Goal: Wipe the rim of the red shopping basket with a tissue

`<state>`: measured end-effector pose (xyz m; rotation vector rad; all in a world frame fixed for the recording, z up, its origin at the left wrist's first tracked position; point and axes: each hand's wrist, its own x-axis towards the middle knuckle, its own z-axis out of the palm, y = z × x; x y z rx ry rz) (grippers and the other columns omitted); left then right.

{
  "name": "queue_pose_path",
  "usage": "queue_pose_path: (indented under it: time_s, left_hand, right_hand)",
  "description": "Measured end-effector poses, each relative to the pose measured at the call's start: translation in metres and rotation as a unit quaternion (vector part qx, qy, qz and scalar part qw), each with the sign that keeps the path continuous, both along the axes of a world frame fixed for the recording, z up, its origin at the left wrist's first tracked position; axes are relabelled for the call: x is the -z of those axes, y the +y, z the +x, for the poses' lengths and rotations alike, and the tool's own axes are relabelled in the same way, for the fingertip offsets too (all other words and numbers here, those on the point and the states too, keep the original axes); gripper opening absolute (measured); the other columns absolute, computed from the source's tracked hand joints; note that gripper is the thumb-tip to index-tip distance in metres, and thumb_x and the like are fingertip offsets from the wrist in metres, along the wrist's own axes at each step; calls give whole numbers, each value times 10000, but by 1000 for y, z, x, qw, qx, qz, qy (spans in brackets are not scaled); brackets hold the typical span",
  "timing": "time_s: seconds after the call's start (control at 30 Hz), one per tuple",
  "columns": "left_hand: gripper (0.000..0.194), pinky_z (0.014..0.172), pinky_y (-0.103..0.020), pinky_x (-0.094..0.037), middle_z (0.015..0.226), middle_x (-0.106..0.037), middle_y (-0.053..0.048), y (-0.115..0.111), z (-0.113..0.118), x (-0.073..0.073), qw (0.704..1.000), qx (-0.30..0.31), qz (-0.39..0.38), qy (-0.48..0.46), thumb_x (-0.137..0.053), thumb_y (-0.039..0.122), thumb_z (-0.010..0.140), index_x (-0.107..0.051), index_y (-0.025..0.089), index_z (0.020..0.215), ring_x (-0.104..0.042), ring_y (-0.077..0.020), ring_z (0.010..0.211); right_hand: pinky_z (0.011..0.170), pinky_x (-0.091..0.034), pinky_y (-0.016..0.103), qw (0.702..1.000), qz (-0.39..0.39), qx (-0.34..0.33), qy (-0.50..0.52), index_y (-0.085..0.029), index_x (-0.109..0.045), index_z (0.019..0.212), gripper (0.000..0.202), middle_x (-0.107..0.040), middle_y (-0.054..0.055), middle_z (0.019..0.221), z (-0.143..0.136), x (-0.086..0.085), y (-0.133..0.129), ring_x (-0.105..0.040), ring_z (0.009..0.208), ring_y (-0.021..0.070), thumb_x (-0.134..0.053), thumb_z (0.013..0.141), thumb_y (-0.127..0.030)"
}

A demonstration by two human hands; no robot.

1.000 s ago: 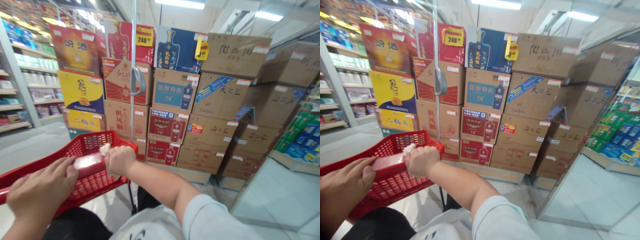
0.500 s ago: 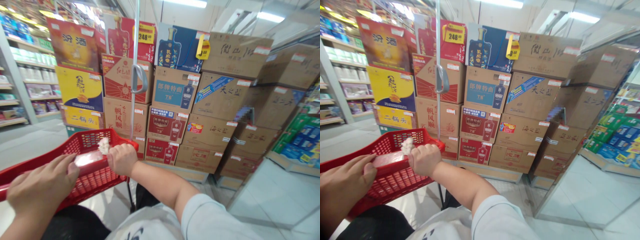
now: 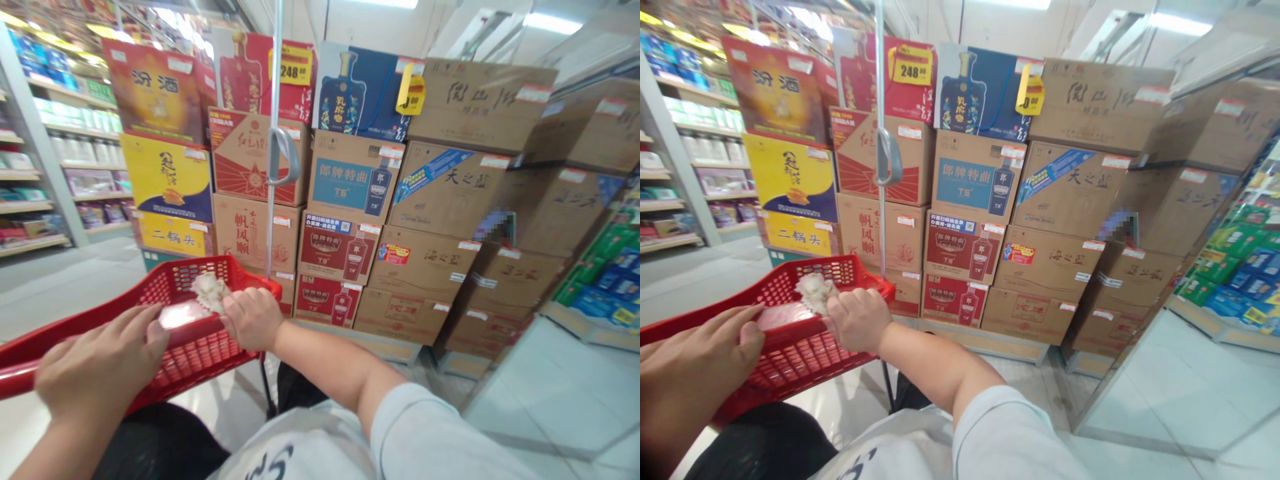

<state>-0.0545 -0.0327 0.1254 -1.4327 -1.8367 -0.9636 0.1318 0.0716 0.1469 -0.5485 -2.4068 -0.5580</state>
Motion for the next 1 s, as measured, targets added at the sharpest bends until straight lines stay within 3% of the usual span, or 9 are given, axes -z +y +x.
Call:
queue_pose_path:
  time_s: [0.1,0.23,0.37,0.43,0.5,0.57,0.67,0.8,1.0]
  left_hand:
    - [446,769,-385,-339,1240,-581,-72,0,1,-2,994,-79,-28,78,-302,358,865,-480,203,1243,-569,-313,975]
    - [403,725,-349,-360,1185,-620,-14,4,-5,1,990,-100,-18,99,-334,354,863,-472,248,1226,-594,-274,916]
    - [370,722,-346,-360,1145,-643,-1,6,-6,1,986,-108,5,126,-444,347,825,-524,253,1174,-607,-256,866]
    - [327,723,-347,-350,1116,-657,-14,4,-2,-2,985,-106,11,134,-465,325,826,-571,225,1119,-612,-245,840]
    - [305,741,-357,-338,1099,-664,-26,0,3,-6,987,-93,-3,133,-460,308,841,-592,204,1096,-611,-242,846]
    - [292,754,-367,-326,1092,-665,-39,-3,9,-11,989,-88,-18,120,-446,296,854,-607,196,1075,-605,-247,855]
    - [287,757,-376,-324,1073,-665,-63,-7,16,-15,988,-90,-44,115,-417,296,876,-612,180,1052,-601,-253,852]
    - [277,771,-382,-335,1109,-650,-68,-11,21,-16,988,-85,-56,117,-384,287,899,-623,175,982,-603,-256,873]
    - [361,755,-344,-374,1231,-593,-53,-18,15,-27,996,-64,-39,53,-338,319,931,-543,198,1202,-611,-222,919]
  right_hand:
    - [944,-365,398,999,23,-46,-12,-126,-396,1338,480,-506,98,1306,12,9,1,-443,1149,227,-221,964,-370]
    - [1099,-206,313,994,7,-95,-62,-157,-334,1394,458,-356,29,1453,25,4,8,-231,1340,165,-200,962,-228]
    - [1030,-314,249,986,-73,-127,-77,-181,-515,1231,368,-540,36,1279,36,-27,10,-435,1186,126,-310,961,-322]
    - [972,-375,266,988,-114,-102,2,-164,-571,1117,354,-619,62,1098,36,-46,5,-513,1057,146,-358,943,-388]
    - [986,-368,304,984,-119,-83,99,-146,-560,1107,336,-598,93,1107,29,-57,-5,-489,1097,171,-384,927,-368]
    - [1027,-331,334,980,-114,-87,137,-139,-522,1173,331,-511,114,1266,17,-54,-18,-406,1218,185,-379,914,-290]
    - [1062,-291,365,985,-104,-114,79,-105,-426,1302,429,-371,123,1422,-5,-28,-37,-289,1319,203,-378,898,-239]
    - [1090,-228,440,989,-89,-116,3,-126,-307,1410,592,-333,124,1458,-15,-1,-44,-241,1341,250,-420,910,-423]
    - [1006,-337,332,980,-192,-58,-15,-210,-446,1333,457,-518,63,1328,2,-28,-22,-478,1177,175,-240,974,-405]
